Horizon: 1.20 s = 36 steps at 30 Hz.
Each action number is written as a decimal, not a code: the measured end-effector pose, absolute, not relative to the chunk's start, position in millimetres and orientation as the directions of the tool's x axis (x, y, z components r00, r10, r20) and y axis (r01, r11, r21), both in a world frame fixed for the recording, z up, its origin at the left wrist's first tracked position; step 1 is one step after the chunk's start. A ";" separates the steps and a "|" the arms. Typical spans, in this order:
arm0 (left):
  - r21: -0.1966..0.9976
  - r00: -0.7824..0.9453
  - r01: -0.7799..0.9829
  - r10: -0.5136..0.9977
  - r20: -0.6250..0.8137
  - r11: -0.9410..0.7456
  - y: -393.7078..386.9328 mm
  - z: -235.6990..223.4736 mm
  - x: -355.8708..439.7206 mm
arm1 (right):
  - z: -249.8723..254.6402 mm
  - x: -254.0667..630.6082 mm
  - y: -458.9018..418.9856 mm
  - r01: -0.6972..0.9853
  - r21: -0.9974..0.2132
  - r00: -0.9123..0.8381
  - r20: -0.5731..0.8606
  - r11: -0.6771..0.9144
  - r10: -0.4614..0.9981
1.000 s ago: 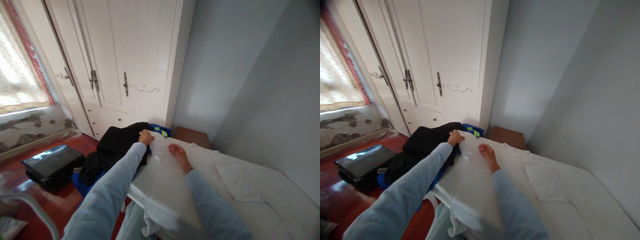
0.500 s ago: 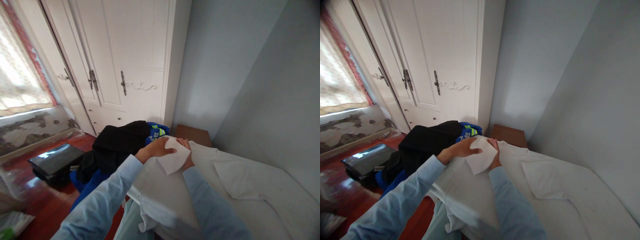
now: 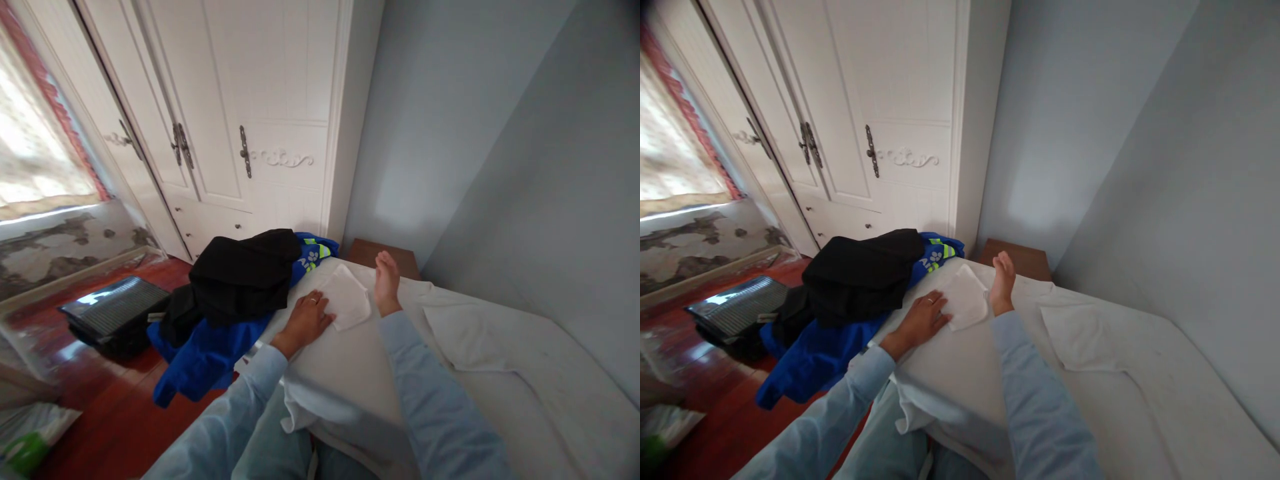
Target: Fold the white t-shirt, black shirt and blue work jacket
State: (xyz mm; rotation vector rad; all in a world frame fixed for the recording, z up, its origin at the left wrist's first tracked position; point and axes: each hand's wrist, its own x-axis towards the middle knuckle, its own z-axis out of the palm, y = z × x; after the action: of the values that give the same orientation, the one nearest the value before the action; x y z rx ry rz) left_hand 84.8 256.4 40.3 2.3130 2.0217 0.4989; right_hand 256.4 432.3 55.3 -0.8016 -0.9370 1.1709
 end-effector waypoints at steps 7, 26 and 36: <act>0.243 0.105 0.955 0.960 0.258 -0.170 255.4 35.2 80.5 | 62.7 240.9 401.6 0.165 -0.712 -0.418 0.576 0.683 0.702; 0.190 0.160 0.963 0.973 0.164 -0.190 289.2 28.3 89.5 | -0.9 236.1 421.6 0.582 -0.389 -0.643 0.317 0.714 0.697; 0.209 0.139 0.964 0.982 0.131 -0.164 289.4 35.3 91.0 | 7.3 263.4 419.0 0.609 -0.249 -0.714 0.242 0.753 0.657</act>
State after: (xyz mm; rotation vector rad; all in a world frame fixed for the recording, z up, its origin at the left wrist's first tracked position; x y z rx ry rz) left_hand 91.0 289.4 35.3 2.3139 1.9810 0.3634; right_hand 263.4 419.0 7.3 -0.9805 -2.6370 0.2158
